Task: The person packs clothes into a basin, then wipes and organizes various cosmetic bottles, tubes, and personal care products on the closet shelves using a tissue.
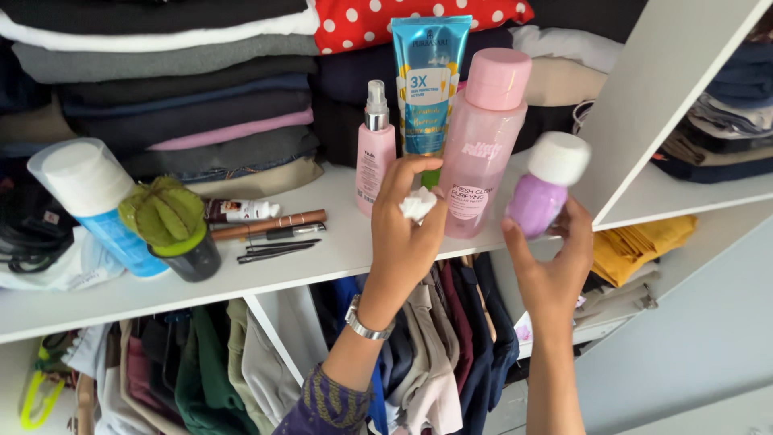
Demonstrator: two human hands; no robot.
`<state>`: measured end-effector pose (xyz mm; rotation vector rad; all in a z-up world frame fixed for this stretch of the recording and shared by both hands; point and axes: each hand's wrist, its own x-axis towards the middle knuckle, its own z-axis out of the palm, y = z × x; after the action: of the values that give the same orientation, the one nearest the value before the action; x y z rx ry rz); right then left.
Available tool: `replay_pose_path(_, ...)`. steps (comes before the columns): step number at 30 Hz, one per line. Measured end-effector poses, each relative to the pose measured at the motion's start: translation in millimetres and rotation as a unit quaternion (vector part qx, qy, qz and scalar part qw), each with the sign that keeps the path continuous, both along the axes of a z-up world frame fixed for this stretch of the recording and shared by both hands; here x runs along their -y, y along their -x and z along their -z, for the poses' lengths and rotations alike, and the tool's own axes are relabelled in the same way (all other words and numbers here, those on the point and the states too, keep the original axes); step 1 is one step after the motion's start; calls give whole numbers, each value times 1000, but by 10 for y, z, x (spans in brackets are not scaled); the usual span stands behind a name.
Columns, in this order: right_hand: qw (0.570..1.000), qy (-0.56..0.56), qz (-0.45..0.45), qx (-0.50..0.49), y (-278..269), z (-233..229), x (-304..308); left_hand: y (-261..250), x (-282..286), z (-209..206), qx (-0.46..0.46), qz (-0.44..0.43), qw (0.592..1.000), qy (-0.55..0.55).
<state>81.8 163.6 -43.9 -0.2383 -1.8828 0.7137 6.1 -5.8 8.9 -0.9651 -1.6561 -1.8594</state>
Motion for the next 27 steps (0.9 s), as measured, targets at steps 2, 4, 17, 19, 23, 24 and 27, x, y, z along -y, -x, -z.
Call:
replay_pose_path(2,990,100,-72,-75,-63,83,184,-62,74,-4,-66,-5,998,-10)
replay_pose_path(4,993,70,-70,-70,-123,143,424,-156,164,-18,-128,-9,991,-20)
replay_pose_path(17,977,82,-194,-26,53,-468,539,-219,1035,49,-83,-67,992,70)
replay_pose_path(19,984,52,-166,28,253,-517,463,-248,996,66,-80,-85,989,96)
replay_pose_path(23,990,6,-121,72,223,-504,257,-272,791,21,-95,-49,988,113)
replay_pose_path(24,990,4,-121,69,215,-526,166,-269,737,2,-101,-46,987,116)
replay_pose_path(27,997,-25,-20,76,162,-472,-51,-245,585,-17,-59,-36,990,123)
